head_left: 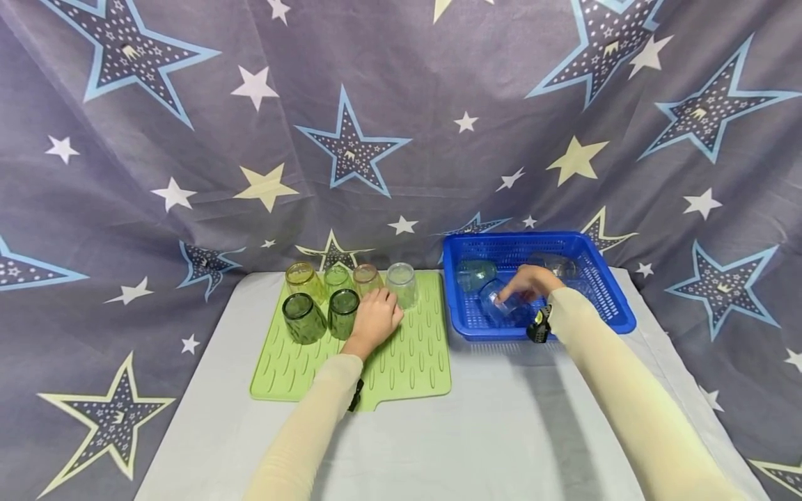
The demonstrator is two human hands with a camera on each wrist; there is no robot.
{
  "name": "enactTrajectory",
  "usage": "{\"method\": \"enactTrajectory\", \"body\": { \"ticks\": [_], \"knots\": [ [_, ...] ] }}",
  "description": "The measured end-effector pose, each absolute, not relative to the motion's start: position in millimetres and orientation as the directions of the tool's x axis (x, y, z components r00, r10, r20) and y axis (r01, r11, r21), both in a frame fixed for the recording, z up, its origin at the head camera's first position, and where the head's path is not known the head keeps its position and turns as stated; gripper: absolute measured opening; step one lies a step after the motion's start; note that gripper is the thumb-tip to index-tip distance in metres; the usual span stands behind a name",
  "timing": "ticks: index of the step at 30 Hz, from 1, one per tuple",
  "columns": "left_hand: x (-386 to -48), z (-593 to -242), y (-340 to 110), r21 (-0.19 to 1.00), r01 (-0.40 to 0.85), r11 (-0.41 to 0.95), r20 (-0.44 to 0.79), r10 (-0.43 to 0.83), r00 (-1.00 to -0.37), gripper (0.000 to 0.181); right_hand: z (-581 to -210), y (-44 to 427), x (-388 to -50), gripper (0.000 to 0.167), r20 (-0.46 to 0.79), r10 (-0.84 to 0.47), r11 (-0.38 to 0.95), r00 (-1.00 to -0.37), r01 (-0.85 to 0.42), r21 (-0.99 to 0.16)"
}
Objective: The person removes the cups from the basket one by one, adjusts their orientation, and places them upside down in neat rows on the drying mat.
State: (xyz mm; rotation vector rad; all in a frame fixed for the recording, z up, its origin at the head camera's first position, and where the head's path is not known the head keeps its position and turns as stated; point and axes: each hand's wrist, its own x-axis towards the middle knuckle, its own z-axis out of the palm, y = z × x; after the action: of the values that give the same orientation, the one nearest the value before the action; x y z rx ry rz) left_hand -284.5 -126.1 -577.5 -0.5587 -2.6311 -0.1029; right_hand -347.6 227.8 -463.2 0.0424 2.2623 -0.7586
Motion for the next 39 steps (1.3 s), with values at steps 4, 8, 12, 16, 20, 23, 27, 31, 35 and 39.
{"method": "enactTrajectory", "body": {
  "ticks": [4,8,12,16,20,23,27,31,35,39],
  "knots": [
    [-284.9,-576.3,-126.7,-0.022,0.399,0.917,0.452,0.365,-0.814,0.02,-462.6,234.4,-346.8,0.076,-0.644,-0.242,0.79,-0.726,0.238,-0.565],
    [-285.6,-575.4,-126.8,-0.013,0.388,0.921,0.416,0.358,-0.836,0.021,-462.1,242.8,-347.0,0.069,-0.634,-0.296,0.75,-0.714,0.237,-0.617],
    [-286.2,-574.8,-126.9,-0.008,0.389,0.921,0.417,0.357,-0.836,0.021,-461.9,252.2,-347.3,0.074,-0.6,-0.313,0.714,-0.736,0.234,-0.66],
    [-286.2,-574.0,-127.0,-0.005,0.395,0.919,0.444,0.356,-0.823,0.019,-463.0,260.8,-347.9,0.076,-0.548,-0.315,0.651,-0.775,0.243,-0.719],
    [-285.9,-573.5,-126.9,0.007,0.401,0.916,0.453,0.355,-0.818,0.019,-465.3,268.3,-348.1,0.078,-0.486,-0.354,0.596,-0.799,0.208,-0.776],
    [-286.0,-573.9,-126.7,0.011,0.403,0.915,0.45,0.355,-0.82,0.019,-469.0,271.8,-349.2,0.078,-0.434,-0.395,0.557,-0.81,0.165,-0.814],
    [-286.4,-575.2,-126.4,0.005,0.395,0.919,0.436,0.354,-0.828,0.02,-470.5,272.5,-349.3,0.078,-0.379,-0.415,0.532,-0.827,0.118,-0.839],
    [-286.1,-576.3,-125.9,-0.002,0.392,0.92,0.431,0.355,-0.83,0.021,-468.6,271.3,-346.1,0.082,-0.346,-0.433,0.498,-0.832,0.099,-0.862],
    [-284.6,-576.7,-125.5,-0.001,0.393,0.919,0.431,0.355,-0.83,0.021,-468.1,270.6,-342.6,0.087,-0.323,-0.457,0.416,-0.829,0.121,-0.901],
    [-284.1,-578.2,-125.1,-0.004,0.393,0.92,0.425,0.357,-0.832,0.022,-467.8,268.8,-340.6,0.087,-0.299,-0.458,0.336,-0.837,0.149,-0.93]
  ]
}}
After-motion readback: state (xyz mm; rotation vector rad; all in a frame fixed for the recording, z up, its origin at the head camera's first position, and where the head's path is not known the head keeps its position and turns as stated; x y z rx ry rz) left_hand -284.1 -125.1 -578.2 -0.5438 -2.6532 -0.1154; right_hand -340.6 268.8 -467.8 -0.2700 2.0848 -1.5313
